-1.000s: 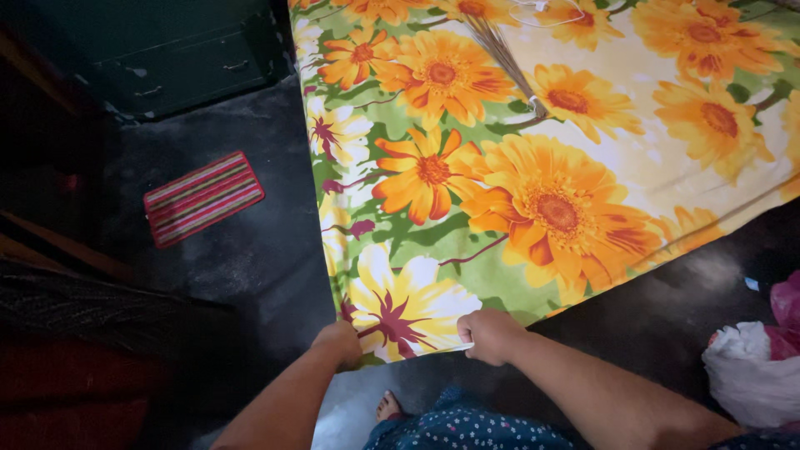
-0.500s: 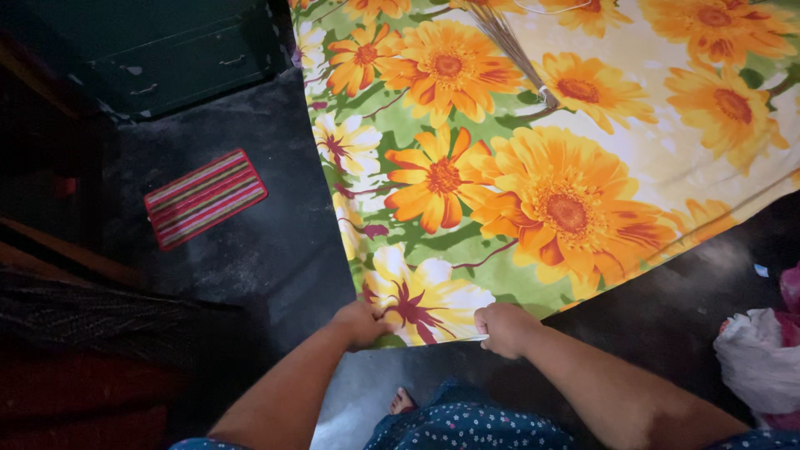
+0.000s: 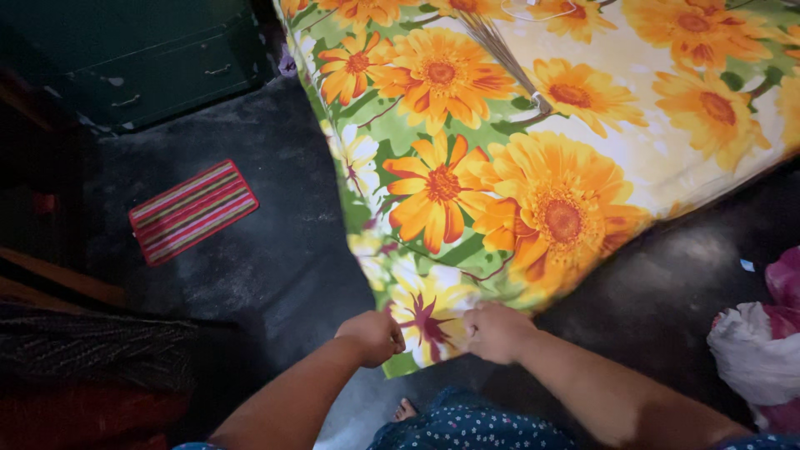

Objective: The person straightens a floral-patterned bedsheet on a bed, smoothing it with both hands and tucking the edges under the mattress. The person adjusts the sheet repeatedly to remove wrinkles and ensure it lies flat.

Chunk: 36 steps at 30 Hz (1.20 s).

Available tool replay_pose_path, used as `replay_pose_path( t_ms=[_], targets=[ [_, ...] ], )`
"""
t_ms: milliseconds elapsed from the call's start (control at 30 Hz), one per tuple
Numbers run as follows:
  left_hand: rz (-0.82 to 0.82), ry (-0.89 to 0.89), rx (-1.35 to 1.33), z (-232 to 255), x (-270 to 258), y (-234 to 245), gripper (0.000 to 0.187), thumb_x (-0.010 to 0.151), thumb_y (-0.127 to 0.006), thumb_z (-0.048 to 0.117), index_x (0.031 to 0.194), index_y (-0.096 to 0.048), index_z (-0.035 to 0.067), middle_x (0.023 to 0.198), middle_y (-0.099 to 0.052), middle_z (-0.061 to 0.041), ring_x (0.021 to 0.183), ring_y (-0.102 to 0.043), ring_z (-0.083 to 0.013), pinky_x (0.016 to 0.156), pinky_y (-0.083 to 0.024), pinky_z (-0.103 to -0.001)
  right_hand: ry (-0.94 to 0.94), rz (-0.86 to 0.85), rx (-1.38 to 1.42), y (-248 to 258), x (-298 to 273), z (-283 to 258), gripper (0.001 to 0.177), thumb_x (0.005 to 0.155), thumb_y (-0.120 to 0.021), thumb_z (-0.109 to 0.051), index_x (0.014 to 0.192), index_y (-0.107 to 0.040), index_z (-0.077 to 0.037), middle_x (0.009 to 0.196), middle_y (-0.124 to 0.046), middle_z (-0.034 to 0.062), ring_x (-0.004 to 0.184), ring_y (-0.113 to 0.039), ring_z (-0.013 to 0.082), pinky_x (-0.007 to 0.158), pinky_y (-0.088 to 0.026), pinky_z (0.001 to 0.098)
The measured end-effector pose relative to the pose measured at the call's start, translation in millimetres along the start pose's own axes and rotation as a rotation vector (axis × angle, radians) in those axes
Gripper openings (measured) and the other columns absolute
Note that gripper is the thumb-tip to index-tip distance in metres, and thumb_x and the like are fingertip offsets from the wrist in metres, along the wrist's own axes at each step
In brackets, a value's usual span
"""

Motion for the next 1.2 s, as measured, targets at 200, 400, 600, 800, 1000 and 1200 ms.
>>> replay_pose_path(
  t_ms=[200, 400, 600, 800, 1000, 1200],
  targets=[
    [-0.032, 0.119, 0.040, 16.5, -6.0, 22.7, 0.022, 0.087, -0.071, 0.029, 0.106, -0.080, 0.024, 0.110, -0.076, -0.004, 0.106, -0.070, -0.0256, 0.091, -0.055, -0.041, 0.037, 0.027, 0.048, -8.5, 14.3, 0.7, 0.025, 0.080, -0.080, -0.031, 0.090, -0.066, -0.013, 0.104, -0.066, 0.0101, 0.110, -0.062, 0.0327, 0.094, -0.051, 0.0435],
    [0.044, 0.063, -0.041, -0.8, 15.0, 24.2, 0.024, 0.085, -0.073, 0.032, 0.105, -0.079, 0.021, 0.110, -0.076, -0.007, 0.107, -0.071, -0.0272, 0.094, -0.055, -0.040, -0.008, 0.081, 0.084, -12.9, 29.0, 26.1, 0.024, 0.076, -0.081, -0.030, 0.084, -0.068, -0.011, 0.095, -0.070, 0.0131, 0.100, -0.067, 0.0345, 0.089, -0.054, 0.0443],
    [0.091, -0.016, -0.076, -45.1, 36.1, 26.0, 0.026, 0.084, -0.073, 0.033, 0.106, -0.079, 0.018, 0.108, -0.077, -0.007, 0.105, -0.073, -0.0262, 0.094, -0.056, -0.039, -0.243, 0.124, 0.164, -5.9, 53.5, 27.4, 0.019, 0.077, -0.073, -0.024, 0.093, -0.074, -0.013, 0.099, -0.074, 0.0123, 0.101, -0.072, 0.0320, 0.089, -0.057, 0.0421],
    [0.102, 0.034, -0.090, -82.1, 49.5, 47.0, 0.028, 0.086, -0.073, 0.031, 0.109, -0.077, 0.016, 0.112, -0.076, -0.007, 0.109, -0.071, -0.0254, 0.097, -0.055, -0.038, -0.301, 0.081, 0.150, -3.0, 80.5, 8.9, 0.036, 0.081, -0.075, -0.030, 0.115, -0.072, -0.018, 0.125, -0.063, 0.0142, 0.120, -0.063, 0.0320, 0.104, -0.050, 0.0404],
    [0.102, 0.001, -0.125, -103.0, 66.3, 71.7, 0.030, 0.087, -0.073, 0.033, 0.110, -0.076, 0.015, 0.113, -0.076, -0.008, 0.109, -0.071, -0.0259, 0.096, -0.055, -0.038, -0.315, 0.094, 0.076, -42.9, 127.5, 60.6, 0.063, 0.077, -0.076, -0.027, 0.136, -0.057, -0.015, 0.130, -0.058, 0.0152, 0.123, -0.059, 0.0343, 0.106, -0.048, 0.0432],
    [0.063, 0.092, -0.148, -133.3, 98.7, 124.8, 0.030, 0.086, -0.073, 0.033, 0.111, -0.076, 0.016, 0.114, -0.076, -0.007, 0.108, -0.072, -0.0245, 0.095, -0.056, -0.038, -0.036, -0.312, -0.245, -125.8, 184.5, 134.6, 0.055, 0.083, -0.072, -0.043, 0.131, -0.064, -0.017, 0.130, -0.066, 0.0113, 0.123, -0.063, 0.0308, 0.110, -0.047, 0.0456]
  ],
)
Point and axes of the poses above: each hand's wrist, its own x-axis towards the middle knuckle, its own y-axis out of the back of the hand, z = x × y, the point moved 1 cm from there along x, towards the middle knuckle
